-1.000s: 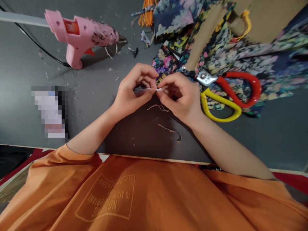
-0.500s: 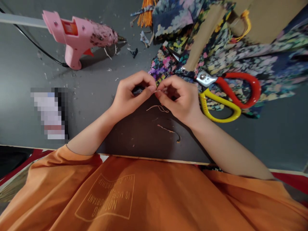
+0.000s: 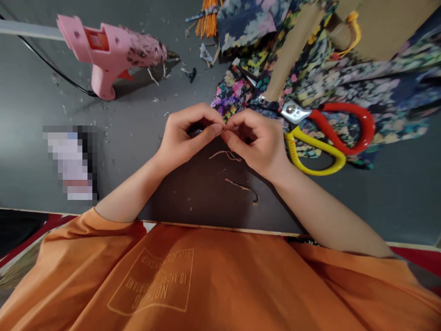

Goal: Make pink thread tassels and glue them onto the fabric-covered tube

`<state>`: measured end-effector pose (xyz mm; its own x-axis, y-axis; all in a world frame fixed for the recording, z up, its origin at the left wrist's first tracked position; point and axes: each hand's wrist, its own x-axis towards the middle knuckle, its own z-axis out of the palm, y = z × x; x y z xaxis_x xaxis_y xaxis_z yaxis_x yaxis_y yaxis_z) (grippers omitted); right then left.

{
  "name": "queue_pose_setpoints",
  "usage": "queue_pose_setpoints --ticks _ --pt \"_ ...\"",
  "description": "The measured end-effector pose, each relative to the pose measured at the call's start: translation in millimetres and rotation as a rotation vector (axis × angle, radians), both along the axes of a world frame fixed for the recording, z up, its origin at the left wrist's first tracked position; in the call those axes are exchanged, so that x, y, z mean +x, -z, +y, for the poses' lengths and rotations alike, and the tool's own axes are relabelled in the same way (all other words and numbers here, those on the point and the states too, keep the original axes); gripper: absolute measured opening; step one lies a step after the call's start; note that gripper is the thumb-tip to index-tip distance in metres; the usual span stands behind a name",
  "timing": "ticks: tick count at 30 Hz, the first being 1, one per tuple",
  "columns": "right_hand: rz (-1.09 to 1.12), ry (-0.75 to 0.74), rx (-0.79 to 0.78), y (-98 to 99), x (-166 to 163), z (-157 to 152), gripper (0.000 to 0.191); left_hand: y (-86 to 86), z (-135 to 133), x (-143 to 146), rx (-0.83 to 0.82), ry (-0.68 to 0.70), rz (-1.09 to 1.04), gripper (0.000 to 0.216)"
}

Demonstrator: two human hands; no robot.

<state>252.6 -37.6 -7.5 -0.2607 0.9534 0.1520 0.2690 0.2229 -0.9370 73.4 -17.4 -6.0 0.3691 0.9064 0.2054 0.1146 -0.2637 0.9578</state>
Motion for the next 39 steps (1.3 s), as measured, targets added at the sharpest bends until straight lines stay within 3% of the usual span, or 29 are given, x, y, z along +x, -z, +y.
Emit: queue_pose_setpoints --ticks 9,22,39 --pt "-0.010 -0.004 -0.005 -1.7 -0.9 1.2 0.017 1.2 0.3 0.3 0.010 0.008 -0.005 0.012" --pt "-0.004 -0.003 -0.028 -3.9 -0.8 1.8 0.033 -3.6 -1.5 1.7 -0.103 0.022 -0.030 0.015" --pt "0.009 0.022 -0.075 -2.7 0.1 1.6 0.042 3.5 0.3 1.9 0.022 0.013 0.012 0.013"
